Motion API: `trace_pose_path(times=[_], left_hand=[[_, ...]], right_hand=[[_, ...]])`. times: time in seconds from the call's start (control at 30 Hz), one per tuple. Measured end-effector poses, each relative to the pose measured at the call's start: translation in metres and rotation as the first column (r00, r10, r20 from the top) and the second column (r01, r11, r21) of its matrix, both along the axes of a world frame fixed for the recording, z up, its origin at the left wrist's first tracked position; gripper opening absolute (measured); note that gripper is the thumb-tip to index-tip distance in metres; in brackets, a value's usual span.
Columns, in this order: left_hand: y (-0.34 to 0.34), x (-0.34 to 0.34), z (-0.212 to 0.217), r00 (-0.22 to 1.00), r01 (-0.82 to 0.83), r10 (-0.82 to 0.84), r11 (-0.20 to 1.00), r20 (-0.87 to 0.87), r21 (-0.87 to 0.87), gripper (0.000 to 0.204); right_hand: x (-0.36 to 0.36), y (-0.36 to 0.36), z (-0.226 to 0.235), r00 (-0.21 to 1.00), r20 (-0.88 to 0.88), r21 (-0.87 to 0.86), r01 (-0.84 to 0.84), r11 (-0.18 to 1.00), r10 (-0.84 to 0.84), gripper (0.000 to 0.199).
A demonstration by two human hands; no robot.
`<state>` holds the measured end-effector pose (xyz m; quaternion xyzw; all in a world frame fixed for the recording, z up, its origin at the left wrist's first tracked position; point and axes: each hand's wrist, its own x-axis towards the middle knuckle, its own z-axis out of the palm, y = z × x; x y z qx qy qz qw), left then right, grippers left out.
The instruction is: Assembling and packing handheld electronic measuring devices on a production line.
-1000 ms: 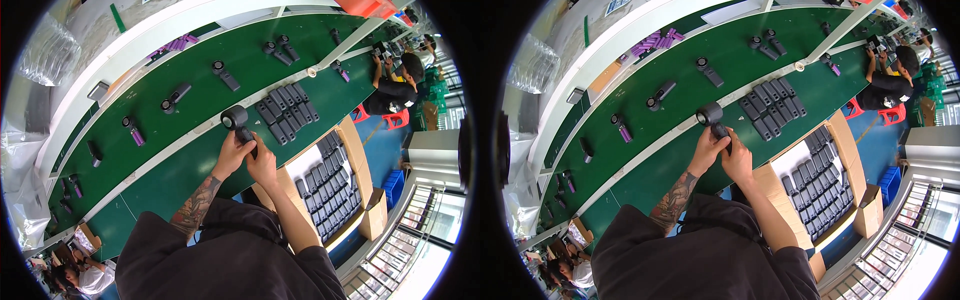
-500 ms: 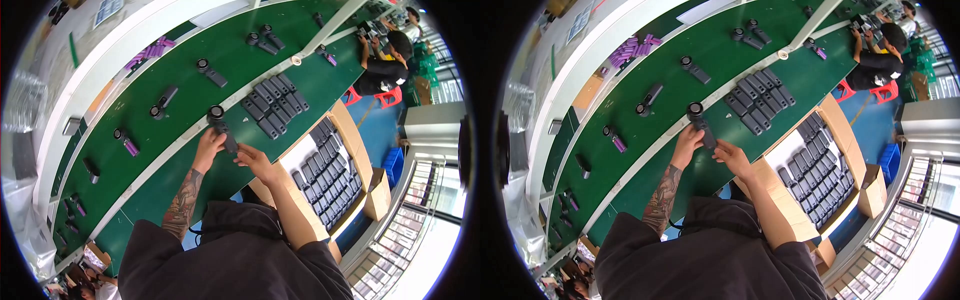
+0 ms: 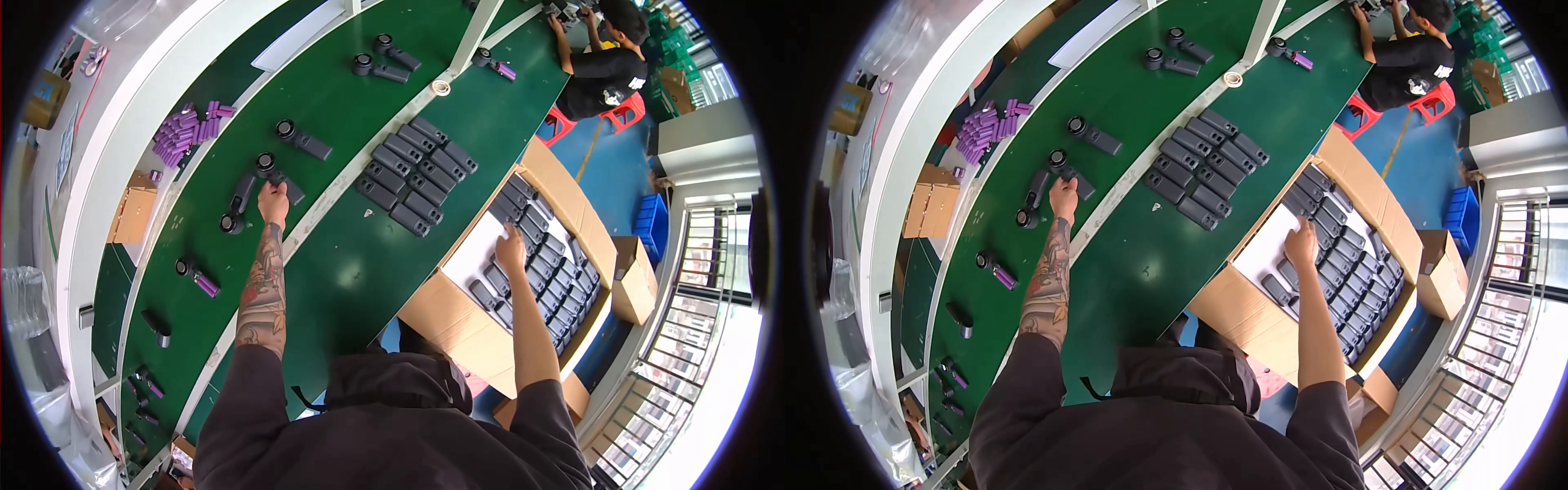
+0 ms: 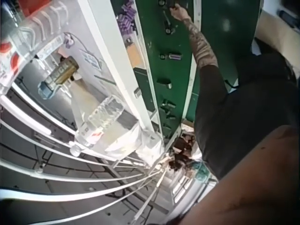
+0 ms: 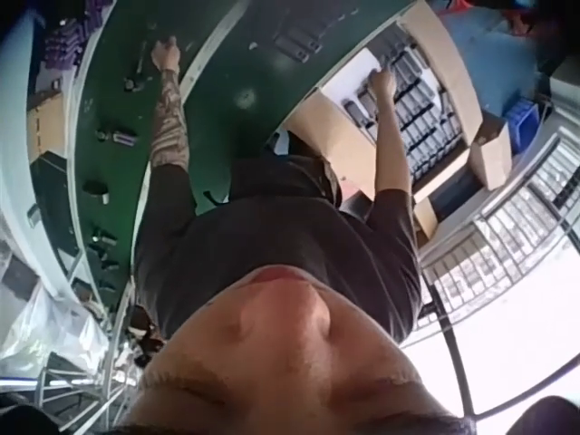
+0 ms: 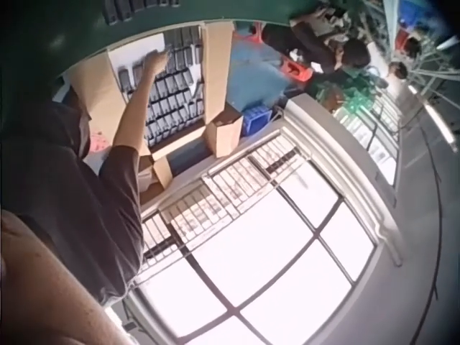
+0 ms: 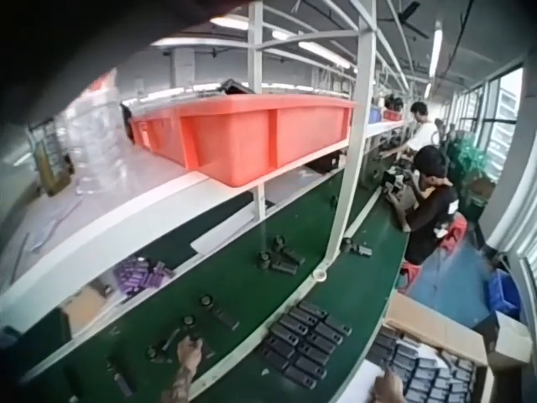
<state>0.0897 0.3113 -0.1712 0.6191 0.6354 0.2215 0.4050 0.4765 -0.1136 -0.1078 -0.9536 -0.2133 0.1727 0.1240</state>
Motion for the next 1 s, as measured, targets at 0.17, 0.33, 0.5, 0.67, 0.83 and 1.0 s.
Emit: trace_pose_path(times=[0.17, 0.33, 0.5, 0.67, 0.83, 1.0], left_hand=[[-0.024, -0.019, 0.025, 0.994, -0.071, 0.083, 0.986, -0.076, 0.150, 0.035], [-0.057, -0.122, 0.027, 0.853, -0.081, 0.382, 0.770, -0.355, 0.633, 0.039], [-0.078, -0.191, 0.018, 0.417, -0.545, 0.729, 0.679, -0.544, 0.492, 0.044], [-0.080, -0.184, 0.037, 0.658, -0.670, 0.704, 0.709, -0.267, 0.220, 0.040], [-0.085, -0.180, 0.049, 0.769, -0.588, 0.605, 0.796, 0.209, -0.143, 0.035], [-0.117, -0.166, 0.056, 0.530, -0.358, 0.518, 0.854, 0.671, -0.377, 0.033]], right_hand=[[0.057, -0.009, -0.033, 0.988, 0.103, -0.157, -0.094, 0.983, 0.111, 0.057], [0.094, -0.008, -0.042, 0.965, 0.112, -0.296, -0.194, 0.935, 0.236, 0.056], [0.125, -0.021, -0.035, 0.959, 0.029, -0.355, -0.255, 0.899, 0.283, 0.046], [0.136, -0.026, -0.017, 0.963, 0.027, -0.326, -0.246, 0.913, 0.269, 0.046], [0.137, -0.044, -0.002, 0.959, 0.188, -0.228, -0.168, 0.959, 0.212, 0.050], [0.138, -0.082, 0.048, 0.618, -0.786, 0.402, 0.508, 0.762, 0.003, 0.046]])
